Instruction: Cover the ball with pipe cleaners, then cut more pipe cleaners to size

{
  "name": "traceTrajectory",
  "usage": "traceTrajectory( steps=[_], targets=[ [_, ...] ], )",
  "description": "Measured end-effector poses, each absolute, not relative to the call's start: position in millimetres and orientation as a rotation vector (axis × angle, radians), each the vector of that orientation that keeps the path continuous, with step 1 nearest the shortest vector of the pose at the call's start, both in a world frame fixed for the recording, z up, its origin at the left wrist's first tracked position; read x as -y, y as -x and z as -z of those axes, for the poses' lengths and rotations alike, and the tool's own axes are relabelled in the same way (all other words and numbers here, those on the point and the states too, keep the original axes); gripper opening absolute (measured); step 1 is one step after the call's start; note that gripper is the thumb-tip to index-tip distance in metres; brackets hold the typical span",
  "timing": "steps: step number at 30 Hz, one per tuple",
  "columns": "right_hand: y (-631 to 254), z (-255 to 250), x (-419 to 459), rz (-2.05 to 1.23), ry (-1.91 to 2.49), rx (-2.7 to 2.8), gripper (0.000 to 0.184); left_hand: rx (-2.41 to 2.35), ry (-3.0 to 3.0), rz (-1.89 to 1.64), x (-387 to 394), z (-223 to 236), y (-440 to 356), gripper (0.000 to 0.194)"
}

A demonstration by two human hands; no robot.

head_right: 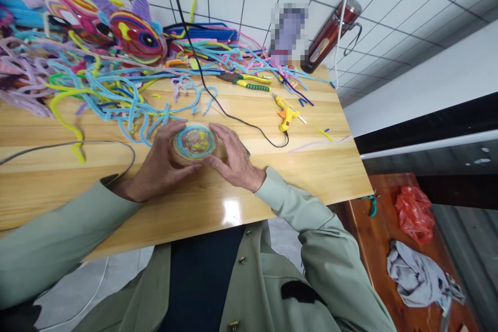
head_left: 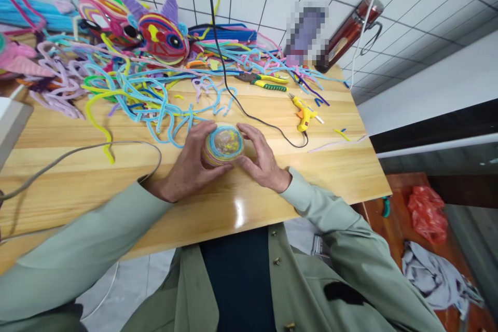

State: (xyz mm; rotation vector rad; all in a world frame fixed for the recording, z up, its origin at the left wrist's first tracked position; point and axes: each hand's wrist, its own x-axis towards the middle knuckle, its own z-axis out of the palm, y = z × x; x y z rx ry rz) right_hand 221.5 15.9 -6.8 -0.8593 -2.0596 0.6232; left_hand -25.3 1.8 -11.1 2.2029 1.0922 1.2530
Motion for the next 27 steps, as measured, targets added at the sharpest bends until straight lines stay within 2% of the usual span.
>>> traceTrajectory(
  steps=[9, 18, 27],
  targets=[
    [-220.1, 11.4, -16.2, -0.638, 0.883, 2.105, 0.087, -1.136, -2.230, -1.217, -4.2, 9.9, 26.8, 0.090],
    [-221.3, 6.6, -16.5, -0.656, 0.852, 2.111, 0.070, -1.098, -2.187, -1.232, -5.1, 10.2, 26.2, 0.083],
    [-222.1, 9.0, -17.4, -0.718, 0.858, 2.100, 0.070, -1.119, -2.214, -1.204, -4.1, 10.0, 26.5, 0.086]
  ],
)
